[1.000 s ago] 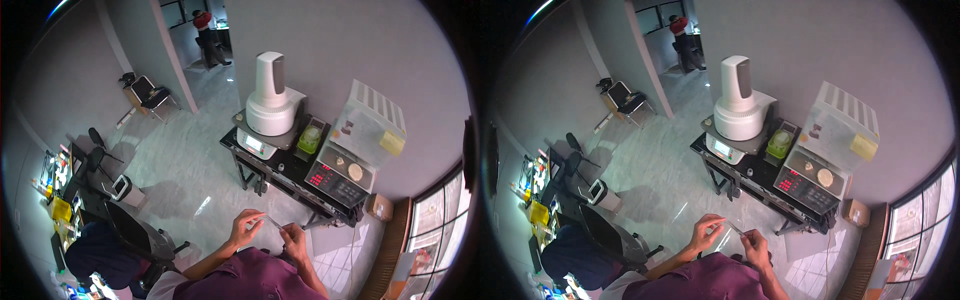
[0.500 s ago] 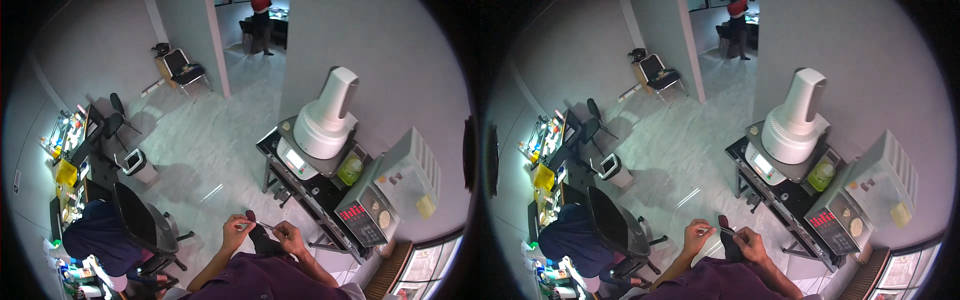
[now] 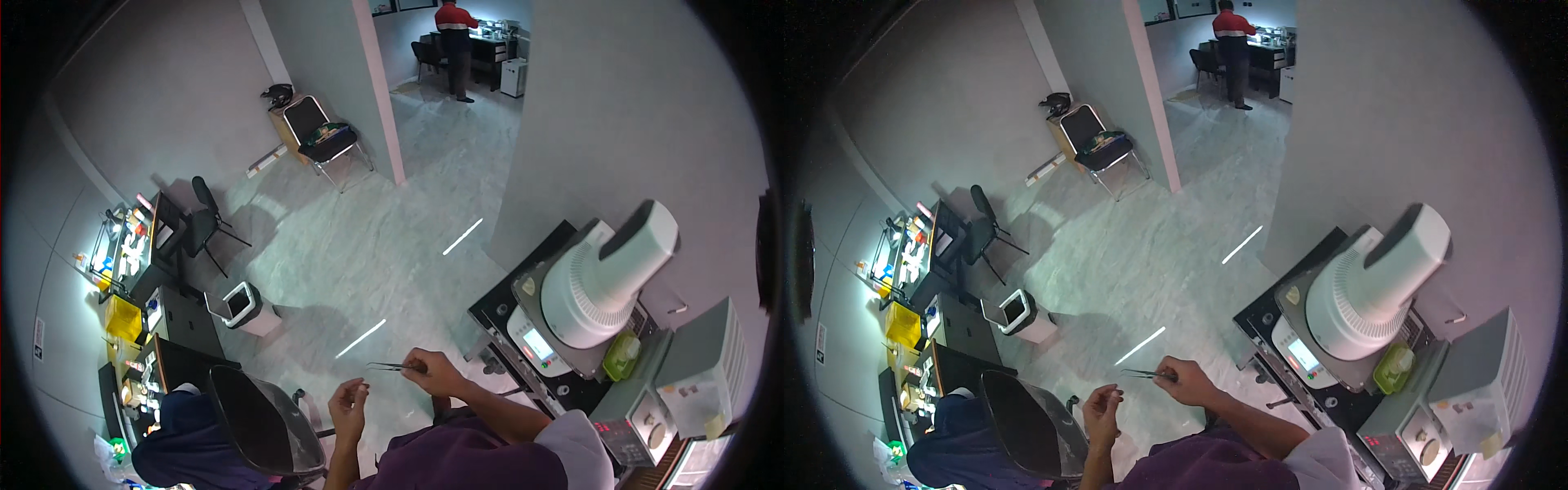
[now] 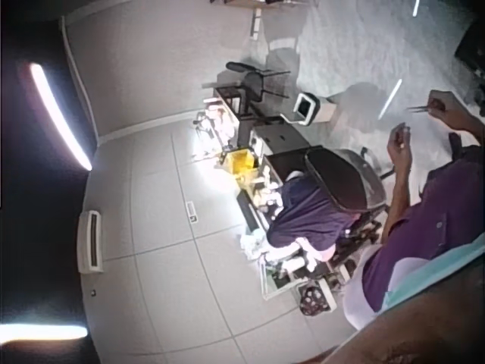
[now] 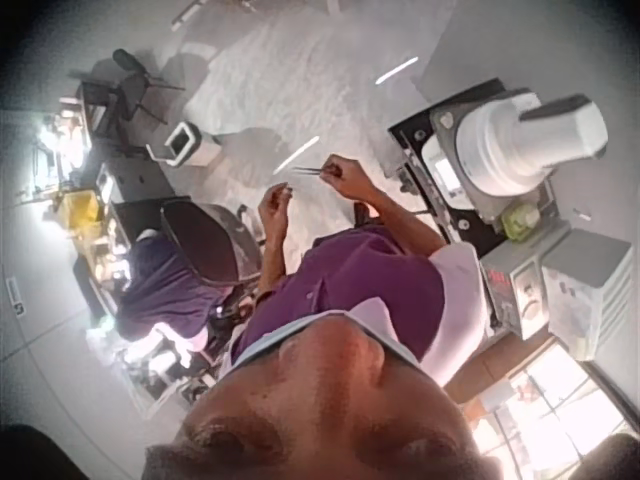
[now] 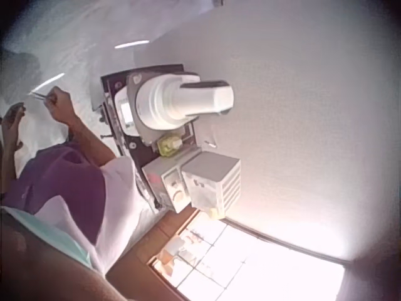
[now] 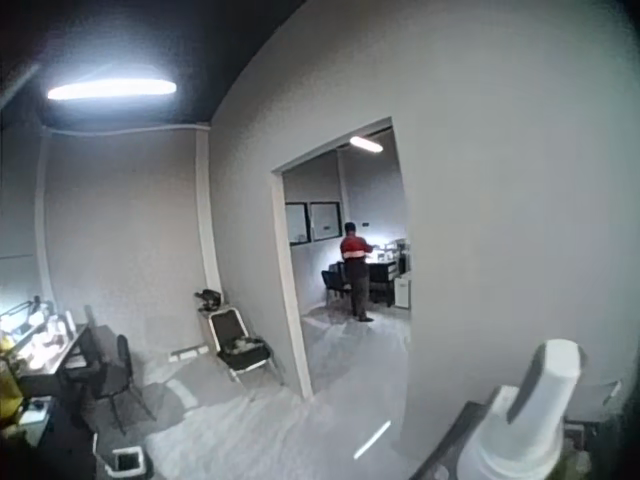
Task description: The person applies a liquid from a bottle to a dental prosthesis using a small brush, working on various parts of the item held in their hand.
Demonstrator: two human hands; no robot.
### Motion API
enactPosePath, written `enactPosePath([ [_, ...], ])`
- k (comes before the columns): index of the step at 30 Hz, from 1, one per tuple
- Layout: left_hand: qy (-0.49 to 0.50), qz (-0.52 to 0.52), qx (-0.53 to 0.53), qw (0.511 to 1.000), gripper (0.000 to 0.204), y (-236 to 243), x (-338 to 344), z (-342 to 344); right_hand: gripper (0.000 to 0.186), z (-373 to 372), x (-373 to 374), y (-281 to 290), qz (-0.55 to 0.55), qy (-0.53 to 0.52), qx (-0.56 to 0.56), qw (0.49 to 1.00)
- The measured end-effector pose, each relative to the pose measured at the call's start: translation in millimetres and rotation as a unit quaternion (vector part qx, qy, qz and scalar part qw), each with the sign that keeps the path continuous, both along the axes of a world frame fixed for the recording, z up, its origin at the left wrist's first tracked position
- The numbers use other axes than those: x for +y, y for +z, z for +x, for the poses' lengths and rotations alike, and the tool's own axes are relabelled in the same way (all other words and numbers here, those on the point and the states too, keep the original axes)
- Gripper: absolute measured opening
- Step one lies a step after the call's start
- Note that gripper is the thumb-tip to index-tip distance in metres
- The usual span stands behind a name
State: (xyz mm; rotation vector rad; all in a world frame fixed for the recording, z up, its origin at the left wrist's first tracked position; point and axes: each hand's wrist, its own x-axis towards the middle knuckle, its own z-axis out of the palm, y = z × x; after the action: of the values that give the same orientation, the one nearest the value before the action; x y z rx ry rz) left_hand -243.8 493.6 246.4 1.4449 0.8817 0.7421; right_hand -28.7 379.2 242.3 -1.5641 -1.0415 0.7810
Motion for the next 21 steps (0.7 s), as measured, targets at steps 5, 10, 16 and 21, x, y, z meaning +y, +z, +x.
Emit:
enactPosePath([
  [5, 0.095, -0.063, -0.059, 0.992, 0.017, -5, 57, 7, 0.020, 11, 89, 8, -0.040, 0.111, 0.011, 0.993],
  [10, 0.093, -0.087, -0.055, 0.990, 0.016, -17, 130, 20, 0.019, 18, 161, -1, -0.070, 0.120, -0.003, 0.990],
  [16, -0.004, -0.104, -0.057, 0.993, 0.023, -32, 268, 52, 0.020, 35, 266, -21, -0.073, 0.071, -0.002, 0.995],
  [21, -0.103, 0.013, 0.079, 0.991, 0.023, -15, 402, 65, 0.020, 34, 364, 6, -0.059, -0.006, 0.028, 0.998],
])
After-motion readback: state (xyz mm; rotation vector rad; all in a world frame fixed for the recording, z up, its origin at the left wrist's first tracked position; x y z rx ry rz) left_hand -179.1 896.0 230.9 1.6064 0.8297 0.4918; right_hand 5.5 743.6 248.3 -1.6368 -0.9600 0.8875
